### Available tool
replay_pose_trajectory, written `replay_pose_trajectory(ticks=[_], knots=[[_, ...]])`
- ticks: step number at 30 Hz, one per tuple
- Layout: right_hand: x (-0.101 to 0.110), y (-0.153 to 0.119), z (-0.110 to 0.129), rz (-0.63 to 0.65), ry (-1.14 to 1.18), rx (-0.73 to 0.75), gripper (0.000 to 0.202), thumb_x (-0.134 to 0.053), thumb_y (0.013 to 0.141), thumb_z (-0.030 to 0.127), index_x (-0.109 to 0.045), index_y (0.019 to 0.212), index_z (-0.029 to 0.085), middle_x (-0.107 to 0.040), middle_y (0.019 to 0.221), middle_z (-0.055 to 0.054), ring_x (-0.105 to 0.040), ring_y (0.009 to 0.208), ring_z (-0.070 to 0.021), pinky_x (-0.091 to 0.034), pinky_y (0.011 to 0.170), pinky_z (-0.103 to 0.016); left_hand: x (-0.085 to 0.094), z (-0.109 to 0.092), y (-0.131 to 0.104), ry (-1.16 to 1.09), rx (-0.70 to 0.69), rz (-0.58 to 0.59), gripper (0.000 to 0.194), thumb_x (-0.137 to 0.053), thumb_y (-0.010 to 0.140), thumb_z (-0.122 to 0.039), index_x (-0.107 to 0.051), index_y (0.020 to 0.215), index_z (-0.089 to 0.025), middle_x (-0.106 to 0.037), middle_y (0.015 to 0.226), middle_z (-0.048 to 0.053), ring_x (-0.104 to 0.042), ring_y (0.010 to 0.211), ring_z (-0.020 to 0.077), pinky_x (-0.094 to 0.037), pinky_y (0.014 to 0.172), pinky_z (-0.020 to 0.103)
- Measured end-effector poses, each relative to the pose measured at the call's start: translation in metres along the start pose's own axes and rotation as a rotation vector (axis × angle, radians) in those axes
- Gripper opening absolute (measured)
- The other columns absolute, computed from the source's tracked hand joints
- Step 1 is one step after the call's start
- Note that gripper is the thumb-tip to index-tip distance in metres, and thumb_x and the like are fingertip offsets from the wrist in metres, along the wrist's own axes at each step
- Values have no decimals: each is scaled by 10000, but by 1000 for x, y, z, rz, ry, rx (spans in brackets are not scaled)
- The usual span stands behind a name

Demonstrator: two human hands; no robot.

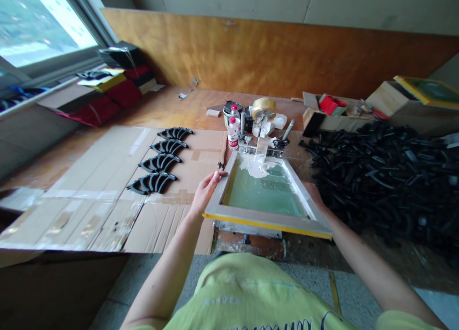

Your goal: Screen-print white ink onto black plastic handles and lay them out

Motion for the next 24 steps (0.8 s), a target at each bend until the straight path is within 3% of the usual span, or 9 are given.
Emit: replay_pose_trajectory(ticks=[2, 5, 7, 10, 14, 19, 24], knots=[[20, 26, 4, -95, -15, -3, 322, -489, 874, 245, -691, 1106, 149, -725, 1000, -92, -679, 841, -211, -531, 836, -335, 3, 34, -8, 52, 109, 55, 529, -615, 752, -611, -692, 1040, -174, -624, 711, -8, -516, 539, 105, -379, 485, 204], [22, 65, 64, -206, -66, 196, 461, -575, 834, 193, -569, 1295, 174, -572, 1316, -137, -626, 1049, -229, -475, 966, -384, 6, 78, -14, 88, 171, 87, 654, -654, 725, -571, -601, 1242, -174, -614, 710, -18, -515, 549, 98, -367, 490, 188], [2, 83, 116, -195, -137, 366, 579, -630, 800, 170, -495, 1363, 161, -475, 1407, -151, -535, 1190, -253, -422, 1030, -395, 9, 100, -12, 114, 160, 61, 770, -660, 726, -539, -485, 1377, -166, -613, 714, -19, -516, 555, 96, -374, 506, 189], [-41, 99, 157, -61, -275, 459, 493, -648, 779, 128, -562, 1264, 146, -597, 1230, -137, -526, 1156, -262, -433, 972, -368, 14, 120, -7, 163, 132, 10, 780, -653, 737, -523, -458, 1404, -168, -626, 736, -4, -534, 584, 110, -400, 537, 205], [-72, 101, 140, 141, -348, 371, 112, -597, 849, 215, -653, 937, 175, -672, 942, -83, -598, 885, -213, -443, 769, -293, 19, 131, -3, 215, 102, -13, 676, -642, 753, -520, -554, 1320, -163, -634, 750, 15, -545, 621, 130, -424, 564, 227], [-63, 94, 109, 65, -439, 300, 120, -569, 872, 259, -626, 925, 167, -669, 945, -99, -587, 890, -220, -397, 754, -285, 23, 135, -2, 247, 107, -28, 624, -615, 780, -503, -570, 1304, -167, -624, 745, 11, -543, 633, 132, -431, 575, 227], [-80, 90, 117, 61, -519, 255, 143, -507, 860, 147, -620, 945, 130, -664, 978, -144, -566, 942, -246, -388, 774, -304, 22, 140, -1, 252, 122, -12, 623, -601, 790, -509, -558, 1319, -183, -629, 774, 13, -544, 640, 136, -431, 586, 233]])
Point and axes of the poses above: each hand's wrist, its own y-axis towards the middle knuckle, its own x-axis out of the back of the hand, z = x × y, the point moved 10 cm from there along y, towards the middle knuckle
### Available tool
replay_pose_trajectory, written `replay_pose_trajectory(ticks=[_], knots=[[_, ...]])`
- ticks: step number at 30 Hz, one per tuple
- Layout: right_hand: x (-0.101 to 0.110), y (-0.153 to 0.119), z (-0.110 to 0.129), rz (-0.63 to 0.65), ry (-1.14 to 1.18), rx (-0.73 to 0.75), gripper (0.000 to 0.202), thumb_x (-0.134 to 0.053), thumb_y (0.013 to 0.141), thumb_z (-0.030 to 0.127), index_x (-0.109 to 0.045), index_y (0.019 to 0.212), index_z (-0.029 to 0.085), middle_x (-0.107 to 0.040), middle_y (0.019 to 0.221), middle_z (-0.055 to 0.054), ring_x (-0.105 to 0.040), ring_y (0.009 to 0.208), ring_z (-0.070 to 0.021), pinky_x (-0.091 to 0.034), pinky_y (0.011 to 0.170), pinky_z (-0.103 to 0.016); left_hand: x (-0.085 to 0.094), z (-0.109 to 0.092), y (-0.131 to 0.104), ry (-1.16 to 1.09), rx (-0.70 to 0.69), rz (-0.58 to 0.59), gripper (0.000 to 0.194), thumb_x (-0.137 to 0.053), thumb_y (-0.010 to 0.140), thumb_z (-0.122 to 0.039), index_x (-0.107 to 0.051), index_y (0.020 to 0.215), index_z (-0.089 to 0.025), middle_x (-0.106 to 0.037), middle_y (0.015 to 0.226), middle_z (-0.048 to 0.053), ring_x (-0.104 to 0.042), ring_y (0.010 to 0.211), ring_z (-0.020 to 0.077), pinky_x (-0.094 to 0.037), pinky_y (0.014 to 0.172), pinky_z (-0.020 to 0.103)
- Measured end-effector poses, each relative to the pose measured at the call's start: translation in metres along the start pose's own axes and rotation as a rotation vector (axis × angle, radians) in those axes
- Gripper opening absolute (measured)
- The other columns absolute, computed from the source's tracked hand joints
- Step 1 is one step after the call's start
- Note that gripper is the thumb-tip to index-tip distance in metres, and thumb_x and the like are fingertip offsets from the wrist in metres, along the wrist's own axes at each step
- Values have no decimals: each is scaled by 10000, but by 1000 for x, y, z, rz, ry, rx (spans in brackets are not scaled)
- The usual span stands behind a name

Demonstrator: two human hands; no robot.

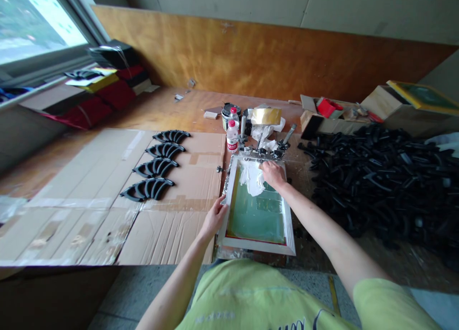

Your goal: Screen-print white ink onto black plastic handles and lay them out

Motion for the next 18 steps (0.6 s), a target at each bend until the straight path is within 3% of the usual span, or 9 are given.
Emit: replay_pose_trajectory(ticks=[4, 7, 12, 18], knots=[[3, -4, 14, 15, 58, 114, 142, -504, 850, 129, -629, 917, 137, -671, 962, -127, -566, 949, -237, -391, 799, -300, -2, 4, 1, 5, 3, 35, 647, -574, 807, -532, -524, 1350, -185, -632, 798, 16, -547, 655, 137, -423, 595, 230], [8, -12, 16, 73, 155, 244, 102, -541, 868, 206, -632, 904, 176, -684, 947, -72, -591, 912, -209, -404, 779, -281, -4, 6, 2, 19, -1, 62, 656, -551, 822, -547, -498, 1370, -190, -637, 831, 21, -553, 670, 136, -421, 605, 228], [17, -18, 1, 82, 90, 55, 156, -549, 872, 264, -635, 951, 160, -699, 966, -100, -625, 885, -223, -421, 746, -288, -5, 6, 2, 22, -1, 61, 649, -554, 815, -551, -509, 1361, -202, -636, 810, 12, -538, 631, 126, -419, 585, 228], [19, -8, 28, 199, 108, 24, 229, -573, 849, 300, -649, 996, 142, -714, 969, -118, -644, 873, -238, -434, 744, -289, -2, 4, 1, -7, -7, 23, 639, -589, 800, -522, -537, 1342, -190, -629, 784, 16, -541, 622, 127, -427, 563, 226]])
Point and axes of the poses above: each hand's wrist, its own y-axis towards the middle knuckle, its own x-axis out of the back of the hand, z = x × y, the point moved 10 cm from there along y, towards the middle knuckle
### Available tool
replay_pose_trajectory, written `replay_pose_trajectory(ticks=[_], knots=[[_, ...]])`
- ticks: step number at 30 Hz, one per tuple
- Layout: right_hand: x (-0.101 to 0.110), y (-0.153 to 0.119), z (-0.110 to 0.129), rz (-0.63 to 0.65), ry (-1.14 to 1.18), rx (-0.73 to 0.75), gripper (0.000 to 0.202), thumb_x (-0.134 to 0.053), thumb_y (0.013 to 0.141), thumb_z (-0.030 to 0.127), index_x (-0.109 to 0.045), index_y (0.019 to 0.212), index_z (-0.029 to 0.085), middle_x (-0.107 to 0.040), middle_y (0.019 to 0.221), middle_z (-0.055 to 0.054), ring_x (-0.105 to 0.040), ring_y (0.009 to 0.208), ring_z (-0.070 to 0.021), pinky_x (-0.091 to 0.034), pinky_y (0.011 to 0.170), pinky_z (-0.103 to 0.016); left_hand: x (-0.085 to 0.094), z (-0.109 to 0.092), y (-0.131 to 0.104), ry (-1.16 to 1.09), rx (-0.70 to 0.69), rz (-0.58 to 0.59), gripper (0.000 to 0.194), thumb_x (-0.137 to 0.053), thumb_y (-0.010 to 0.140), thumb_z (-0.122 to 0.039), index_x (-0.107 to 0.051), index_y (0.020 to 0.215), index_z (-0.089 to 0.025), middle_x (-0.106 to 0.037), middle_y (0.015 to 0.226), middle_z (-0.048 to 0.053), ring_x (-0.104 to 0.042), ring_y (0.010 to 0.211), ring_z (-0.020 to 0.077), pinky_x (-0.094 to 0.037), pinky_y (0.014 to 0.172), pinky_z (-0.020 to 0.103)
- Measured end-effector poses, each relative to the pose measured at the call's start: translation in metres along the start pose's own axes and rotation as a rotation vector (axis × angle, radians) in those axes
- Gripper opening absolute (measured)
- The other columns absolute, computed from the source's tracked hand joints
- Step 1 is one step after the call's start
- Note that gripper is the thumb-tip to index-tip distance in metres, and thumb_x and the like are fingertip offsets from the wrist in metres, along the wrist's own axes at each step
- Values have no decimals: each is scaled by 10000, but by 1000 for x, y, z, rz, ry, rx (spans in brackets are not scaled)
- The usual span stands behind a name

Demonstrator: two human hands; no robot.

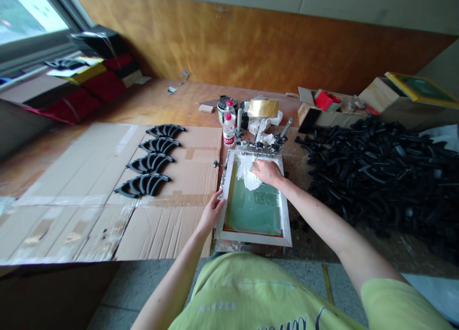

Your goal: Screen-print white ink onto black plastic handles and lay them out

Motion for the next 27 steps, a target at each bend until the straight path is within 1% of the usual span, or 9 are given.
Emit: replay_pose_trajectory(ticks=[4, 7, 11, 13, 15, 17, 20, 23, 27], knots=[[13, 17, -1, -57, 33, -34, 214, -574, 854, 307, -653, 986, 159, -709, 970, -107, -628, 898, -235, -428, 743, -287, -2, 1, 0, -18, 8, 26, 659, -574, 806, -530, -509, 1364, -186, -611, 762, 7, -529, 590, 122, -420, 533, 225], [6, 12, 6, -111, 12, 44, 150, -533, 863, 208, -656, 925, 149, -691, 972, -118, -591, 957, -238, -419, 779, -299, -6, 2, 0, -30, 10, 57, 675, -552, 816, -542, -477, 1385, -188, -602, 766, -3, -508, 567, 110, -401, 513, 218], [-15, -27, 26, -105, 37, 309, 186, -489, 827, 89, -656, 890, 140, -670, 912, -107, -558, 939, -231, -410, 800, -308, -5, 3, -1, -1, 14, 47, 646, -545, 824, -531, -496, 1369, -187, -622, 796, 5, -521, 602, 109, -384, 531, 205], [-16, -47, 32, -75, 97, 467, 197, -488, 822, 79, -660, 881, 154, -665, 896, -91, -553, 923, -221, -408, 798, -303, -5, 2, -2, 11, 19, 44, 633, -542, 829, -526, -504, 1363, -187, -631, 810, 9, -524, 614, 110, -382, 535, 203], [-12, -54, 31, -24, 164, 553, 179, -505, 827, 90, -661, 855, 172, -661, 867, -67, -557, 886, -204, -408, 775, -290, -5, 1, -3, 15, 23, 37, 631, -546, 826, -526, -513, 1357, -187, -628, 798, 6, -512, 596, 105, -374, 522, 202], [-6, -46, 25, -4, 207, 539, 135, -541, 826, 113, -656, 830, 185, -649, 829, -44, -559, 840, -190, -406, 746, -277, -4, -2, -3, 0, 27, 24, 642, -560, 812, -525, -521, 1351, -178, -626, 783, 5, -498, 570, 100, -367, 505, 202], [0, -32, 16, -102, 195, 432, 131, -548, 823, 104, -654, 846, 177, -635, 868, -53, -553, 878, -195, -410, 760, -278, -5, -5, -5, -58, 46, 24, 691, -590, 783, -528, -510, 1361, -157, -632, 763, 7, -493, 540, 99, -372, 490, 210], [-7, -44, 19, -163, 152, 436, 195, -498, 827, 60, -659, 887, 151, -628, 931, -90, -536, 963, -217, -421, 802, -293, -6, -6, -5, -97, 57, 31, 728, -617, 758, -530, -503, 1363, -141, -636, 748, 7, -501, 538, 103, -378, 491, 212], [-14, -62, 22, -88, 196, 534, 150, -530, 863, 128, -666, 913, 167, -639, 923, -71, -558, 931, -201, -433, 803, -287, -7, -8, -5, -102, 65, 26, 742, -631, 747, -529, -501, 1359, -130, -642, 761, 12, -513, 562, 105, -376, 503, 208]])
Point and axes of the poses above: each hand's wrist, its own y-axis towards the middle knuckle, its own x-axis out of the back of the hand, z = x × y, the point moved 10 cm from there along y, towards the middle knuckle
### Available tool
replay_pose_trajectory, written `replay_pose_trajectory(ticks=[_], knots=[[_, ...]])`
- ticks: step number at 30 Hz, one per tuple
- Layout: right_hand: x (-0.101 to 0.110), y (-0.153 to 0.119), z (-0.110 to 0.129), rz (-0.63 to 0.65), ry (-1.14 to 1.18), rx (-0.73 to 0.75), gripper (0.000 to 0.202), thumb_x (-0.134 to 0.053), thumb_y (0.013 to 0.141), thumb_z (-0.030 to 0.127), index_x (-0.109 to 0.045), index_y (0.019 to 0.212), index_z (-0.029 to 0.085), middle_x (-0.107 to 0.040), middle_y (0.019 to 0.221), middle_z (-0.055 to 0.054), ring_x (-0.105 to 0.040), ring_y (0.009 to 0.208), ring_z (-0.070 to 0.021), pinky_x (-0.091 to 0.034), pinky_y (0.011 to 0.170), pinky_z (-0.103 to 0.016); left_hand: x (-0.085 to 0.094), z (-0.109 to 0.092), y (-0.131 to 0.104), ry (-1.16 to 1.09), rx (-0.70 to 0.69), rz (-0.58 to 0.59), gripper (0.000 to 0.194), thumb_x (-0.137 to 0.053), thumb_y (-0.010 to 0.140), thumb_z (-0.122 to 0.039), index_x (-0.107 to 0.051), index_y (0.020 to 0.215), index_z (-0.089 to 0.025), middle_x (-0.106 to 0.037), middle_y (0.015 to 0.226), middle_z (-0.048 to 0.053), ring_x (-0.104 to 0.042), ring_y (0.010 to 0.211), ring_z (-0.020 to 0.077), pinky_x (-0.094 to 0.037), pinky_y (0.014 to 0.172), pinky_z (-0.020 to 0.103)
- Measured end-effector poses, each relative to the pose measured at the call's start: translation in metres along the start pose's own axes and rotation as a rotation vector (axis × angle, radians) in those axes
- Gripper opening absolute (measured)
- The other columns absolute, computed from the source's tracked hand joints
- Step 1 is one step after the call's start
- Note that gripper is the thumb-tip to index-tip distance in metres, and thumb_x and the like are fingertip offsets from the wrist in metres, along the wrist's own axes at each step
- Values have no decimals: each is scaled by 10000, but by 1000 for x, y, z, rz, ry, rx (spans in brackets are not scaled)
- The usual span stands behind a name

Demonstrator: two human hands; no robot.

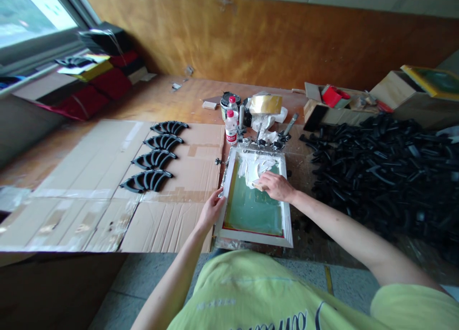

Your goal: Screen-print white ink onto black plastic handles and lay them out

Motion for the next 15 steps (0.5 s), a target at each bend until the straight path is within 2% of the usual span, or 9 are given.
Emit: replay_pose_trajectory(ticks=[2, 4, 6, 8, 10, 12, 13, 15], knots=[[10, 12, -10, 0, 45, -42, 136, -589, 865, 196, -669, 974, 193, -651, 947, -45, -578, 903, -184, -436, 797, -276, 1, -3, -2, -6, 8, 2, 752, -632, 746, -534, -495, 1360, -123, -640, 760, 13, -517, 568, 108, -382, 513, 211], [26, 35, -32, -36, 50, -160, 311, -656, 836, 244, -636, 1146, 233, -657, 1013, -30, -594, 895, -179, -441, 796, -274, 3, -11, -6, -9, 12, 4, 781, -643, 738, -548, -481, 1371, -120, -625, 727, 4, -517, 564, 110, -382, 515, 212], [47, 53, -58, -89, 1, -300, 540, -697, 807, 271, -537, 1323, 270, -649, 1069, -41, -601, 898, -195, -447, 796, -287, 5, -26, -13, -11, 11, 15, 812, -660, 727, -562, -460, 1393, -144, -609, 698, -11, -515, 559, 111, -374, 510, 208], [74, 56, -84, -175, -65, -413, 623, -680, 820, 301, -461, 1402, 268, -638, 1092, -68, -602, 907, -219, -451, 804, -310, 5, -48, -20, -30, 8, 24, 763, -646, 741, -584, -496, 1367, -173, -606, 705, -13, -508, 556, 105, -363, 500, 201], [103, 36, -111, -322, -98, -514, 539, -592, 878, 318, -467, 1394, 226, -636, 1093, -93, -598, 932, -235, -449, 830, -332, 5, -76, -24, -67, -14, 14, 656, -589, 777, -619, -589, 1261, -176, -615, 734, 0, -502, 551, 98, -361, 490, 201], [118, -4, -139, -450, -96, -663, 407, -465, 934, 290, -527, 1318, 171, -652, 1034, -104, -601, 920, -231, -449, 836, -342, 2, -111, -21, -139, -80, -17, 611, -525, 803, -654, -648, 1138, -159, -635, 782, 21, -529, 577, 105, -397, 510, 211], [114, -25, -150, -461, -81, -740, 372, -417, 945, 271, -556, 1268, 151, -659, 987, -106, -604, 896, -229, -454, 821, -345, 1, -131, -18, -189, -142, -36, 607, -504, 811, -662, -654, 1109, -155, -649, 826, 33, -563, 622, 118, -431, 546, 221], [87, -56, -158, -380, -29, -817, 339, -399, 940, 262, -589, 1197, 147, -666, 922, -97, -605, 850, -228, -465, 776, -351, -3, -171, -9, -295, -286, -48, 583, -503, 824, -641, -635, 1134, -164, -666, 942, 50, -624, 767, 154, -488, 656, 252]])
Point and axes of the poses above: each hand's wrist, its own y-axis towards the middle knuckle, its own x-axis out of the back of the hand, z = x × y, the point moved 10 cm from there along y, towards the middle knuckle
